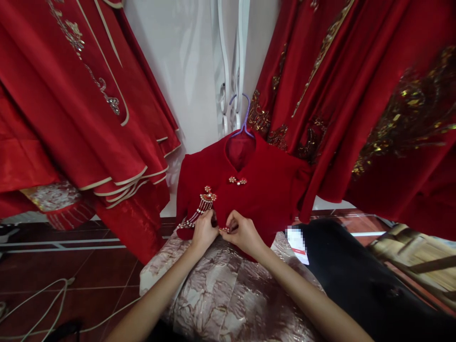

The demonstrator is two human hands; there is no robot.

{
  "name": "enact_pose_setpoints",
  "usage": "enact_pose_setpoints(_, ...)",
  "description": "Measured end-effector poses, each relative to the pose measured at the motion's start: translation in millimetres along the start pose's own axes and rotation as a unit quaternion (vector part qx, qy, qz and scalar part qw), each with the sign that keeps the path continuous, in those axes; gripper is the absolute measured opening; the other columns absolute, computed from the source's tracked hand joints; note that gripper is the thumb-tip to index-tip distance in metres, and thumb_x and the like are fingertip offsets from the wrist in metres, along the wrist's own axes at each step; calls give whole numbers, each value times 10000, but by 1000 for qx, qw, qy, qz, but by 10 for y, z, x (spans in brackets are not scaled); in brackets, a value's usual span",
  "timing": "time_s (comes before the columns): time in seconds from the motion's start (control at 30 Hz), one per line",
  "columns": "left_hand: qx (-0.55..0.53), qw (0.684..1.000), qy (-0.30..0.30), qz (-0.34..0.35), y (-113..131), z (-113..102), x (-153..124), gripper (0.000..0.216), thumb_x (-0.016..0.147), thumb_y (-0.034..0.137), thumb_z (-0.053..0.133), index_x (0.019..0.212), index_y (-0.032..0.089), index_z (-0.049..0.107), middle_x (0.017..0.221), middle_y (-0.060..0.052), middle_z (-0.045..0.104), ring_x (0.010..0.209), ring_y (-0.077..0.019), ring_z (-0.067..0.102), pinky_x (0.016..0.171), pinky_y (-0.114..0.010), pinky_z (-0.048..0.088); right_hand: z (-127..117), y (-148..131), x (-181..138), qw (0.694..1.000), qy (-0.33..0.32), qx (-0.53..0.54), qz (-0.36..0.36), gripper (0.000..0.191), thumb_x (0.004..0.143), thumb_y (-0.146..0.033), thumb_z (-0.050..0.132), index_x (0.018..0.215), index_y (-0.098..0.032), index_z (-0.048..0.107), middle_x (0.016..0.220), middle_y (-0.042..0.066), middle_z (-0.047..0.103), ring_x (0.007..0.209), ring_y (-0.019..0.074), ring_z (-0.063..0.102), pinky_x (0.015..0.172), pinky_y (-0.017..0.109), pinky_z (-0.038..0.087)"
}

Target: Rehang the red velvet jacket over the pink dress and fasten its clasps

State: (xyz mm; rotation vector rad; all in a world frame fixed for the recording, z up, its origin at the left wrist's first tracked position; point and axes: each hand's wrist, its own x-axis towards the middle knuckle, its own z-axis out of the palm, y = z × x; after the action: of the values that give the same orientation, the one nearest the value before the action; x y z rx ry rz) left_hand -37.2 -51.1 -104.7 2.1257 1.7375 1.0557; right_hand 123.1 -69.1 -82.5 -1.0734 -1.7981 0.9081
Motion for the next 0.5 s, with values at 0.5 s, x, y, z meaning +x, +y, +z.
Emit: enact_pose_setpoints(0.5,-238,961,-134,-43,-327,-225,217,172,701,215,653,847,133,691,820,-68,729,758,-162,685,742,-282,548,114,345,282,995,70,71,-15,108,752,-272,694,799,-186,649,797,26,720,731,162,698,715,275,561)
